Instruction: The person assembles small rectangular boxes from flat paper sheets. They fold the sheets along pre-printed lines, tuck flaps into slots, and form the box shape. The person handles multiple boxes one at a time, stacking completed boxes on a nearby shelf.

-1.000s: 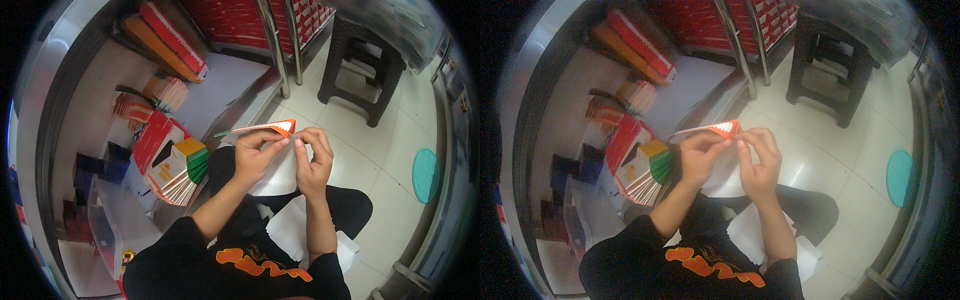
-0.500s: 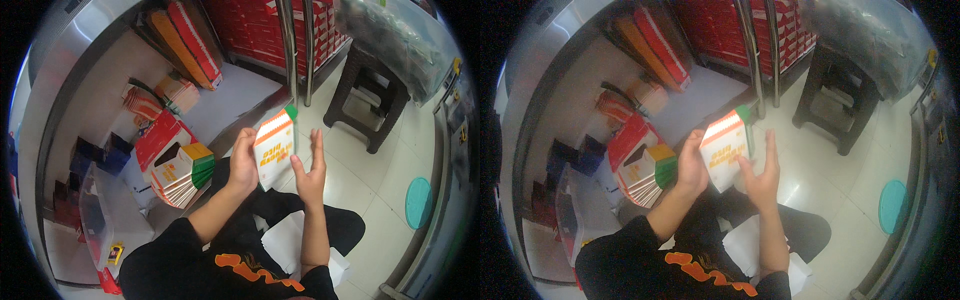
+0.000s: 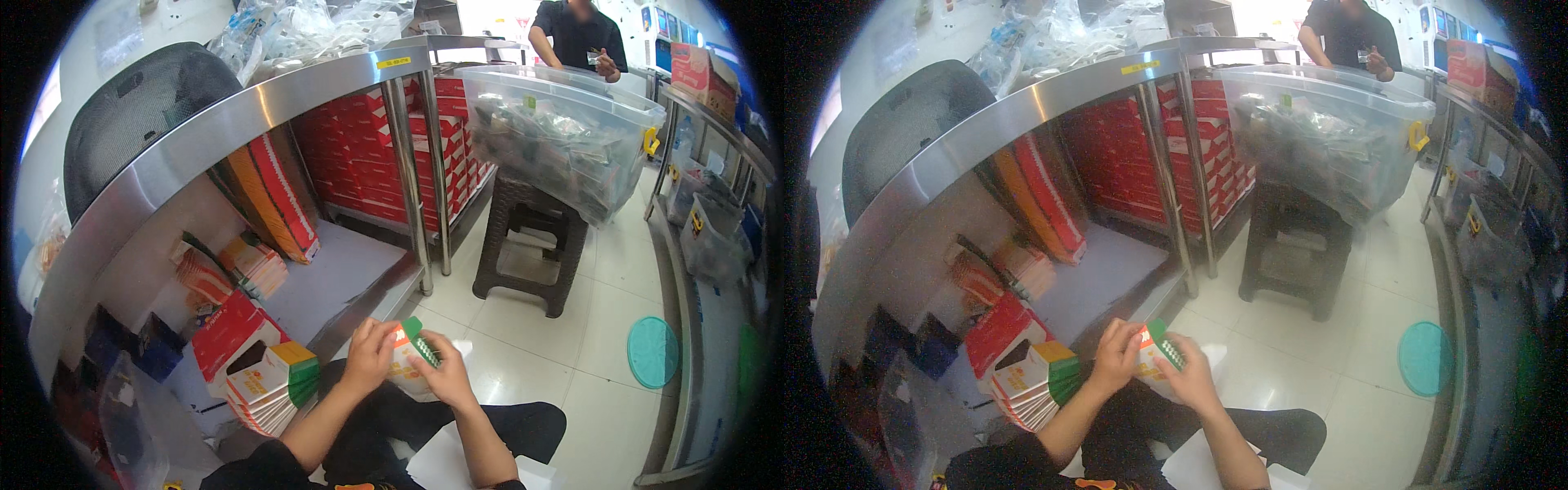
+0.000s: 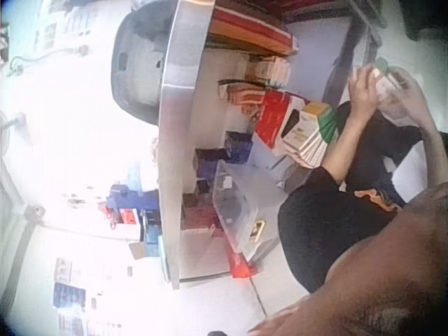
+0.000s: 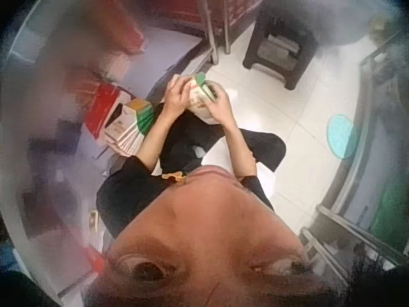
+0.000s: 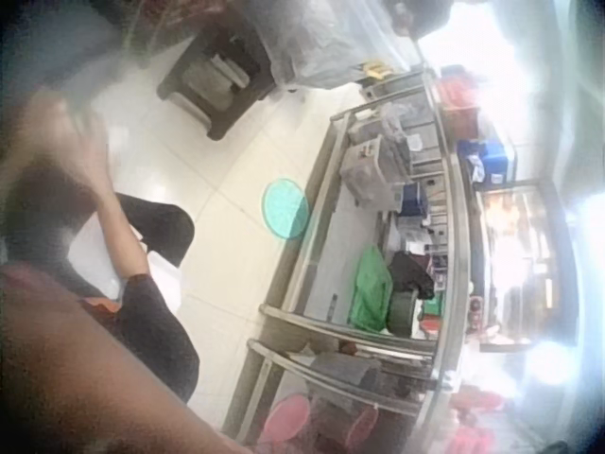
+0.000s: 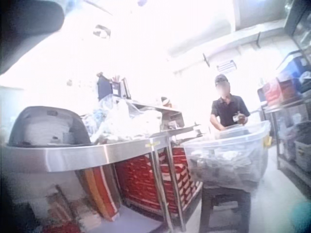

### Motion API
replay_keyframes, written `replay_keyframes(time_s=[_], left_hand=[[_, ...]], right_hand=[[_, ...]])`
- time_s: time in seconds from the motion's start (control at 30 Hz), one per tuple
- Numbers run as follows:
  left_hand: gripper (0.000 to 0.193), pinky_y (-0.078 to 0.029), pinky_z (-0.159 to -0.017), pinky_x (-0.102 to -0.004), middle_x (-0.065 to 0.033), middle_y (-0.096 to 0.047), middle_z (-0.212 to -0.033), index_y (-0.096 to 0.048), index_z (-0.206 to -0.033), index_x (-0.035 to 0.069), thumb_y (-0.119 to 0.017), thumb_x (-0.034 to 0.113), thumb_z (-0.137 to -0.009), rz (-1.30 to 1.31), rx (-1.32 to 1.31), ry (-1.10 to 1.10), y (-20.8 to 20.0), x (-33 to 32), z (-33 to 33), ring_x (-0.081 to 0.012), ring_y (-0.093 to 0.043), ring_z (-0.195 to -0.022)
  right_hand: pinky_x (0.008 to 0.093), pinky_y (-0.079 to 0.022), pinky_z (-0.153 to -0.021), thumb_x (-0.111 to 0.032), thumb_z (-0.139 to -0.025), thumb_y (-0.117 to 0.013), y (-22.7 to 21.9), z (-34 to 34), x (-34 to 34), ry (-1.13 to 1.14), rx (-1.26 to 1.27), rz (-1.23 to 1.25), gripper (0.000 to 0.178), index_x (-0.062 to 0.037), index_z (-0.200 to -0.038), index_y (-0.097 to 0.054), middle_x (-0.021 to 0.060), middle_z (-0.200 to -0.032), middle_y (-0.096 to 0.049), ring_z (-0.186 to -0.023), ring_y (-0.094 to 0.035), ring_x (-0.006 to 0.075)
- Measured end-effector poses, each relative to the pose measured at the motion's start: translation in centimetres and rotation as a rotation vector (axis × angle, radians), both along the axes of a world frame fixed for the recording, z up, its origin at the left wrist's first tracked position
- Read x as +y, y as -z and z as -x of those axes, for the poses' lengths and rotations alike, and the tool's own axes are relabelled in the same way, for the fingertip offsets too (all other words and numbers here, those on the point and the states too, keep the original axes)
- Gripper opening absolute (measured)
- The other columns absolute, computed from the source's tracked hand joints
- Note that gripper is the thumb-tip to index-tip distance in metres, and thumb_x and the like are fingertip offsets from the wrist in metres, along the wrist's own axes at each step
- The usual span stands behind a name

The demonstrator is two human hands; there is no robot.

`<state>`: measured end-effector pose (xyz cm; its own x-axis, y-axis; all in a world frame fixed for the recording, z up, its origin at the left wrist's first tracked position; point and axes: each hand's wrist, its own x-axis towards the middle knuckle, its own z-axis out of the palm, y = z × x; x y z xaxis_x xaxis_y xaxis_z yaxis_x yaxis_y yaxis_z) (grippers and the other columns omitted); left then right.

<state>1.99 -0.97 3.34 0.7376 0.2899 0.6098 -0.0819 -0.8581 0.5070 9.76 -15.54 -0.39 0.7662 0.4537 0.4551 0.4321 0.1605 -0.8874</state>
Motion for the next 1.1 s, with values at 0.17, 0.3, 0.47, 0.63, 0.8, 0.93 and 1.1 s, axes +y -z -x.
replay_keyframes(time_s=[0.17,0.3,0.47,0.63,0.8,0.93,1.1], left_hand=[[0.013,-0.043,-0.069,-0.044,-0.0151,-0.053,-0.082,-0.062,-0.082,0.0,-0.061,0.011,-0.089,-0.078,0.041,-0.064,2.5,-0.3,-0.2,-0.0348,-0.055,-0.078],[0.024,-0.042,-0.06,-0.0441,-0.0141,-0.05,-0.072,-0.056,-0.069,0.0,-0.064,0.012,-0.088,-0.121,0.011,0.038,1.6,-0.1,-0.4,-0.0344,-0.052,-0.068],[0.025,-0.037,-0.054,-0.0423,-0.0127,-0.045,-0.065,-0.051,-0.063,0.0,-0.063,0.007,-0.085,-0.189,-0.108,0.179,-0.8,-0.3,-0.1,-0.0321,-0.048,-0.059],[0.025,-0.036,-0.053,-0.0418,-0.0127,-0.044,-0.064,-0.05,-0.062,0.0,-0.063,0.005,-0.083,-0.218,-0.184,0.194,-2.3,-1.1,-0.3,-0.0315,-0.047,-0.058],[0.024,-0.037,-0.057,-0.0418,-0.0137,-0.046,-0.068,-0.051,-0.065,0.0,-0.058,0.007,-0.087,-0.177,-0.08,0.245,-2.9,-2.3,-0.1,-0.0325,-0.047,-0.063],[0.024,-0.037,-0.064,-0.0423,-0.0145,-0.047,-0.073,-0.052,-0.069,0.001,-0.055,0.012,-0.091,-0.172,0.029,0.183,-3.0,-2.5,0.8,-0.0338,-0.048,-0.07],[0.027,-0.035,-0.07,-0.0409,-0.0135,-0.049,-0.078,-0.053,-0.076,0.002,-0.062,0.025,-0.087,-0.234,0.072,0.154,-4.7,-3.3,3.1,-0.0338,-0.049,-0.076]], right_hand=[[0.029,-0.048,-0.078,-0.011,-0.089,-0.068,3.2,-1.0,-0.2,-0.065,0.334,-0.089,0.014,0.0003,-0.096,-0.063,0.0077,-0.095,-0.066,-0.086,-0.061,0.0133],[0.0289,-0.049,-0.08,-0.013,-0.091,-0.067,2.8,-1.8,-0.6,-0.225,0.402,-0.081,0.014,-0.0007,-0.097,-0.062,0.006,-0.095,-0.067,-0.089,-0.06,0.0127],[0.0282,-0.05,-0.084,-0.012,-0.095,-0.063,1.3,-1.8,-1.3,-0.72,0.711,-0.223,0.016,-0.0024,-0.107,-0.06,0.0047,-0.101,-0.067,-0.093,-0.062,0.0116],[0.0253,-0.05,-0.078,-0.01,-0.095,-0.063,1.4,-2.2,-1.7,-0.84,0.653,-0.183,0.015,-0.0025,-0.108,-0.06,0.0049,-0.098,-0.067,-0.092,-0.062,0.01],[0.0236,-0.05,-0.076,-0.008,-0.094,-0.063,-0.4,-1.3,-3.0,-0.758,0.648,-0.168,0.011,-0.0025,-0.104,-0.06,0.0004,-0.088,-0.066,-0.082,-0.061,0.0064],[0.0236,-0.049,-0.072,-0.007,-0.095,-0.061,0.1,-0.5,-2.1,-0.507,0.406,-0.128,0.008,-0.0025,-0.101,-0.06,0.0003,-0.088,-0.066,-0.08,-0.06,0.006],[0.0326,-0.051,-0.079,-0.013,-0.092,-0.062,-1.0,1.5,-2.4,-0.423,0.234,-0.097,0.019,0.0026,-0.103,-0.062,0.0143,-0.09,-0.07,-0.086,-0.066,0.018]])
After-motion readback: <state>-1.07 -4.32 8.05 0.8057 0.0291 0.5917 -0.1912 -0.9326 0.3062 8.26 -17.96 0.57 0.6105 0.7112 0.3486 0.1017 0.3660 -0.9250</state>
